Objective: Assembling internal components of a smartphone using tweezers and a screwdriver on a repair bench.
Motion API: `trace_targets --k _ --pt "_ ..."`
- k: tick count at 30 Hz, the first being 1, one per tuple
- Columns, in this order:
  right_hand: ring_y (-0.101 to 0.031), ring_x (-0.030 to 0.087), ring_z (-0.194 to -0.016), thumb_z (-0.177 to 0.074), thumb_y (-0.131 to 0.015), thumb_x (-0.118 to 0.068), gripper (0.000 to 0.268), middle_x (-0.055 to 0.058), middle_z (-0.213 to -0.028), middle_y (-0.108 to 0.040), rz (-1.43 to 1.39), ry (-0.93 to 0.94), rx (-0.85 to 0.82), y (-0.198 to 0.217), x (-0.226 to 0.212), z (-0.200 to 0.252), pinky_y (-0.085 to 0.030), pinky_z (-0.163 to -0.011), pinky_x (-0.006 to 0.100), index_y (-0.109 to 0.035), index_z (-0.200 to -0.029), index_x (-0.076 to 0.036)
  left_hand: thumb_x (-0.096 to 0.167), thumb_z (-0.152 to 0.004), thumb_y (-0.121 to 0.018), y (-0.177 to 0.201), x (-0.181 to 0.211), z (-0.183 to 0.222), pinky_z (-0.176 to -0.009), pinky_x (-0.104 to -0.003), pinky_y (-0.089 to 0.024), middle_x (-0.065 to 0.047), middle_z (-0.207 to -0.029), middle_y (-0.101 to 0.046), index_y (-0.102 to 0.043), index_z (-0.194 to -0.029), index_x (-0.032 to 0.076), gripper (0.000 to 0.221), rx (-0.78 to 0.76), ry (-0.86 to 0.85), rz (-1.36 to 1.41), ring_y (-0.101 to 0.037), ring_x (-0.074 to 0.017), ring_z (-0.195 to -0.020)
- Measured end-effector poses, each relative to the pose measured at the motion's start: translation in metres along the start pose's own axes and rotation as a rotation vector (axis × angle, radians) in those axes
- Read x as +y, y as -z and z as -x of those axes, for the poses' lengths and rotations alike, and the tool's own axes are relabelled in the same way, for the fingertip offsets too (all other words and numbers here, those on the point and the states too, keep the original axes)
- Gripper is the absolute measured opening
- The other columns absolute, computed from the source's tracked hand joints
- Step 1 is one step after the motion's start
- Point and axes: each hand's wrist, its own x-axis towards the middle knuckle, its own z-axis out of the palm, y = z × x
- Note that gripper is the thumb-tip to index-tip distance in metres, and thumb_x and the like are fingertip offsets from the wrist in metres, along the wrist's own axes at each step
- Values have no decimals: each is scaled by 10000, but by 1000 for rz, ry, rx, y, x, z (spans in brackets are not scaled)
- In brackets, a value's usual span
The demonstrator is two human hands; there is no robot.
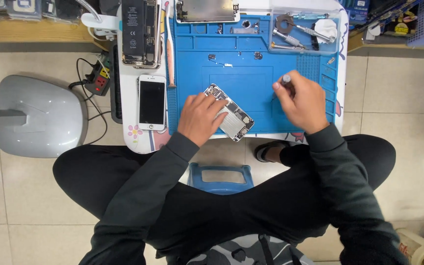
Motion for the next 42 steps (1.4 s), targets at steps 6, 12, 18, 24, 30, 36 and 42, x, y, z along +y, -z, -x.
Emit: trace_targets --k 6,12,18,24,30,36,42 --pt "-478 212 -696 -1214 -509 -250 248 58 -835 -563 -109 50 -12 24 24 -36 -349 -648 397 -560 -1096 -38 180 -892 -858 15 -23 -33 -1102 -504 -433 -86 -1505 -573 -672 -1370 156 513 -159 -200 31 -490 -338 -1429" --pt "-522 231 -667 -1194 -588 -230 211 71 -771 -577 17 39 -115 18 37 -40 -362 -630 400 -608 -1095 -44 143 -859 -883 13 -35 -49 -1059 -481 -492 -71 -1126 -703 -746 -1248 115 414 -168 -234 185 -657 -294 -1083" --pt "-535 246 -650 -1164 -579 -287 239 40 -748 -585 52 18 -175 12 42 -39 -364 -587 403 -624 -1042 -87 209 -949 -816 18 -43 -50 -765 -416 -483 -33 -1060 -673 -787 -1123 159 183 -215 -274 117 -588 -254 -994" --pt "-504 244 -682 -1204 -525 -274 267 40 -777 -542 35 -36 -118 21 47 -44 -336 -605 409 -579 -1030 -79 224 -946 -847 22 -46 -42 -762 -412 -463 -64 -1057 -608 -750 -1217 132 302 -145 -224 8 -565 -259 -936" --pt "-656 254 -940 -1180 -683 -65 94 153 -1024 -698 -259 165 200 46 79 -67 -503 -783 367 -703 -1151 22 215 -962 -848 7 -27 -50 -733 -408 -420 -69 -1035 -610 -789 -1162 99 239 -41 -172 70 -575 -274 -912" --pt "-709 297 -1024 -1119 -797 14 61 185 -1156 -791 -86 213 141 46 106 -82 -563 -811 397 -806 -1175 35 147 -975 -800 -5 -10 -56 -707 -402 -415 -71 -1040 -548 -741 -1206 132 239 -51 -115 -4 -514 -271 -919" --pt "-583 259 -981 -1078 -979 -280 165 38 -1009 -656 311 143 175 22 137 -79 -454 -723 449 -895 -1211 -231 127 -994 -745 4 -9 -55 -739 -423 -399 -81 -1095 -555 -725 -1231 126 238 -70 -66 63 -513 -299 -962"
